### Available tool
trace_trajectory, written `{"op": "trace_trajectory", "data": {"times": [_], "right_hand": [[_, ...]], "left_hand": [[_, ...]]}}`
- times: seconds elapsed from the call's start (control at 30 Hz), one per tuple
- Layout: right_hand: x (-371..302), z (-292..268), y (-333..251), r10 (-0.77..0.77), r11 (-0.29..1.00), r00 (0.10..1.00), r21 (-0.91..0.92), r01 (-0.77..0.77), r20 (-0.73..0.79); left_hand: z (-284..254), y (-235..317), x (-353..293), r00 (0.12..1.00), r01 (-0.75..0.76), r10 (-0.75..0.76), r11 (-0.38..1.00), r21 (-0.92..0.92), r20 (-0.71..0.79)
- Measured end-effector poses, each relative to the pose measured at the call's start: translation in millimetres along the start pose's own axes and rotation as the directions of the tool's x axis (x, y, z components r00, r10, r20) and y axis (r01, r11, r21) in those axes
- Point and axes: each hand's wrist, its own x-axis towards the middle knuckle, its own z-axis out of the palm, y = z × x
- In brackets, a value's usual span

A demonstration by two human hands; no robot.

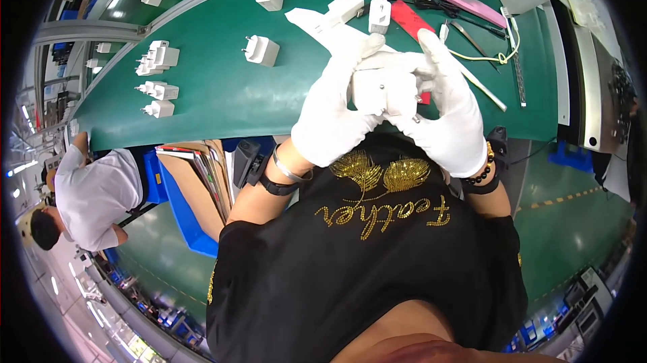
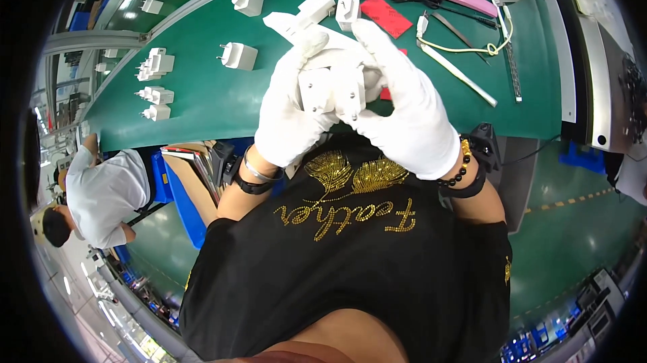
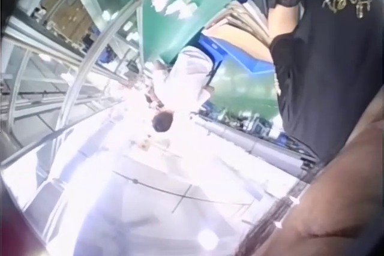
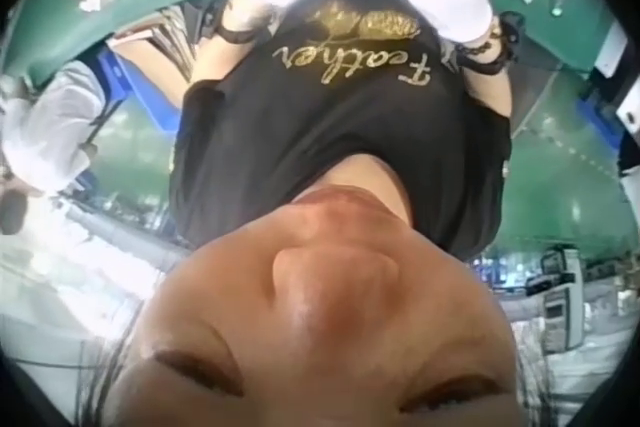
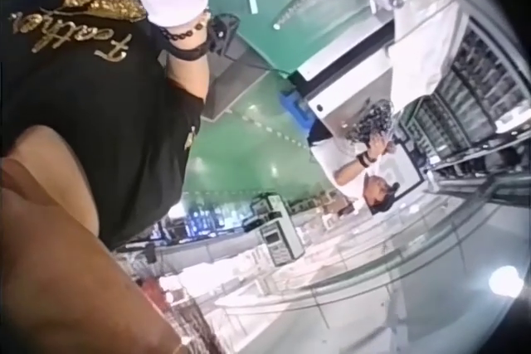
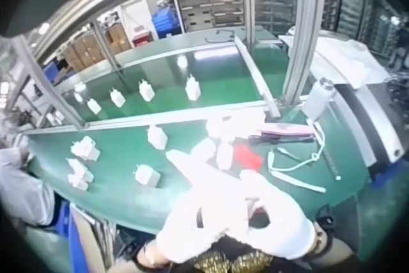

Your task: The person repeatedly picks up chargers, wipes them with a cloth, and places them back onto the conveyor belt.

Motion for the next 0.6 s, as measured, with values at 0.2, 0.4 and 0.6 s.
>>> {"op": "trace_trajectory", "data": {"times": [0.2, 0.4, 0.6], "right_hand": [[3.3, 4.5, -2.4, 0.045, 0.999, 0.999, -0.001, -0.045, -0.01], [3.7, 7.3, -3.4, 0.264, 0.876, 0.963, 0.433, -0.214, -0.057], [3.7, -8.5, -4.6, 0.473, 0.771, 0.88, 0.465, -0.435, 0.038]], "left_hand": [[-3.5, -12.2, 2.2, 0.976, 0.219, -0.215, 0.965, -0.144, 0.04], [-1.2, -3.6, -3.5, 0.994, 0.107, -0.107, 0.994, -0.032, 0.009], [2.1, 26.9, 10.9, 0.859, 0.512, -0.458, 0.777, -0.365, 0.229]]}}
